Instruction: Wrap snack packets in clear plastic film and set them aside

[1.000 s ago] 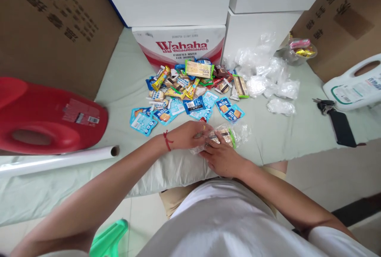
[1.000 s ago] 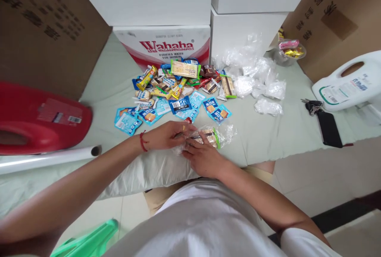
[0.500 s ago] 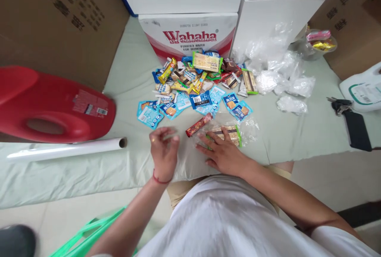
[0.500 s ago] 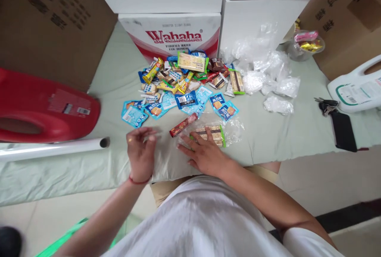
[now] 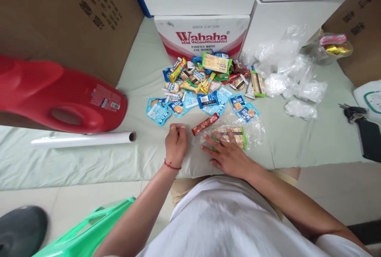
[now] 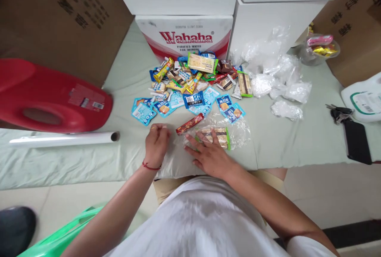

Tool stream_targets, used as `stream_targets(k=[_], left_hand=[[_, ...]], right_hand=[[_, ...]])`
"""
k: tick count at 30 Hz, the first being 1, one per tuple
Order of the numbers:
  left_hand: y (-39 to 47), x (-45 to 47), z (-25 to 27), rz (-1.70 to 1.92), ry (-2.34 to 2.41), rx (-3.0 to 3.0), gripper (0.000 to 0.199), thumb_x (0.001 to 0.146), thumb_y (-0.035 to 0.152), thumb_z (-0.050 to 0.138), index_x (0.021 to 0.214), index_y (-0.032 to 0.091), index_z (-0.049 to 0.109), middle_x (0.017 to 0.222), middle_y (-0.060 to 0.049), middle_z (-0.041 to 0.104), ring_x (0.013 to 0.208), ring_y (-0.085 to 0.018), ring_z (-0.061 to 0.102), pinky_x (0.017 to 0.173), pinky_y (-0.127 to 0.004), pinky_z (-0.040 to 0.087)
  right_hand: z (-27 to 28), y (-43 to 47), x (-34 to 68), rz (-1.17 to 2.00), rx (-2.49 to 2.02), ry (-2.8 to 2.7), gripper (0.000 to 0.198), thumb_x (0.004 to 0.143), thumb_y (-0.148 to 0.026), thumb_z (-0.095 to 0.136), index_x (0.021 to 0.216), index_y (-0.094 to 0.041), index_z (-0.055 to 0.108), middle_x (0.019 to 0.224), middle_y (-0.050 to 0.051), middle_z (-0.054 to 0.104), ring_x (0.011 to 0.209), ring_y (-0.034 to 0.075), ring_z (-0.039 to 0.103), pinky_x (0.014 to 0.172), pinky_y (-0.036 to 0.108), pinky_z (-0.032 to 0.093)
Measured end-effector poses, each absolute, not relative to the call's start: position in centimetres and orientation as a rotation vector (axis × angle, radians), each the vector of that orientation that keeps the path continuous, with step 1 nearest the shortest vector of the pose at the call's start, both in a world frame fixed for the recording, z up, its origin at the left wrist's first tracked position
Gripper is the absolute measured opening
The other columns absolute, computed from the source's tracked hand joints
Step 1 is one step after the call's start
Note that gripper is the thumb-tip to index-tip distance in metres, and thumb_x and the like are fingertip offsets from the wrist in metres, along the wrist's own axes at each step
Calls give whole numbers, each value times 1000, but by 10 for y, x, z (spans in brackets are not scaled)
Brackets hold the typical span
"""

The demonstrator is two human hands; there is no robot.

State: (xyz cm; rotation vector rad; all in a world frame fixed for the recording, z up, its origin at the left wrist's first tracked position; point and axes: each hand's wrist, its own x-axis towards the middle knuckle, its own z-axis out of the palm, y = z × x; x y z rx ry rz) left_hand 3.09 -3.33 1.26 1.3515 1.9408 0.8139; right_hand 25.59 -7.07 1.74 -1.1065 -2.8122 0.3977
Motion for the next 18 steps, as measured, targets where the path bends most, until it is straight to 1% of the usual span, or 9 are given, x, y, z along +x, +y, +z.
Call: stream_targets(k=[2, 3, 5, 7, 9, 10, 12, 14, 18], left_hand=[[-33, 28, 17, 585, 1940, 1399, 36, 96, 52, 46, 82, 24, 64, 75, -4, 71, 77, -24, 66, 70, -32, 44], [-33, 29, 19, 499, 1892, 1420, 39, 94, 54, 48, 75, 24, 64, 71, -4, 70, 75, -24, 66, 68, -32, 43], [-31, 34, 20, 479, 1779, 1362, 42, 89, 58, 55, 68, 24, 65, 65, -4, 68, 71, -23, 63, 64, -31, 41], [-30, 42, 18, 569, 1691, 1241, 42, 82, 59, 63, 63, 21, 64, 61, -3, 65, 66, -20, 59, 62, -30, 40], [-31, 49, 16, 641, 1642, 1142, 39, 74, 56, 68, 62, 20, 63, 59, -1, 63, 61, -16, 54, 59, -28, 40], [-33, 51, 16, 665, 1640, 1111, 36, 72, 55, 68, 66, 19, 64, 59, 0, 62, 58, -15, 52, 58, -27, 40], [-44, 54, 17, 752, 1668, 1031, 34, 73, 53, 64, 76, 19, 65, 58, 3, 58, 53, -12, 49, 54, -25, 38], [-60, 55, 19, 886, 1701, 892, 34, 73, 52, 64, 82, 19, 64, 56, 5, 54, 49, -10, 45, 50, -23, 33], [-98, 56, 21, 1014, 1726, 641, 37, 71, 52, 73, 81, 20, 60, 54, 7, 49, 44, -8, 39, 45, -22, 29]], right_hand=[[16, -71, 256, 405, -1104, -2804, 54, 102, -39, 60, 155, -31, 51, 173, 5, 26, 157, 35, 28, 126, 73, 4], [16, -71, 257, 412, -1103, -2805, 54, 102, -39, 60, 154, -32, 51, 173, 5, 25, 157, 35, 28, 126, 74, 3], [15, -70, 257, 423, -1095, -2813, 52, 102, -39, 59, 153, -32, 52, 174, 4, 25, 158, 35, 27, 125, 75, 3], [15, -69, 259, 428, -1080, -2823, 51, 102, -40, 59, 153, -32, 53, 174, 4, 24, 158, 36, 26, 125, 76, 3], [15, -68, 260, 435, -1056, -2831, 52, 102, -39, 59, 154, -31, 52, 174, 5, 24, 158, 37, 26, 124, 77, 3], [15, -68, 262, 441, -1039, -2834, 53, 102, -39, 59, 154, -31, 51, 174, 5, 25, 158, 38, 26, 123, 78, 3], [14, -67, 264, 460, -1006, -2835, 54, 102, -38, 60, 154, -30, 51, 173, 6, 26, 157, 39, 27, 122, 79, 4], [14, -67, 267, 482, -971, -2831, 53, 101, -38, 61, 153, -30, 53, 172, 6, 28, 157, 40, 27, 122, 79, 4], [16, -65, 273, 527, -880, -2843, 48, 100, -35, 63, 148, -29, 58, 171, 6, 31, 157, 40, 26, 123, 78, 4]])
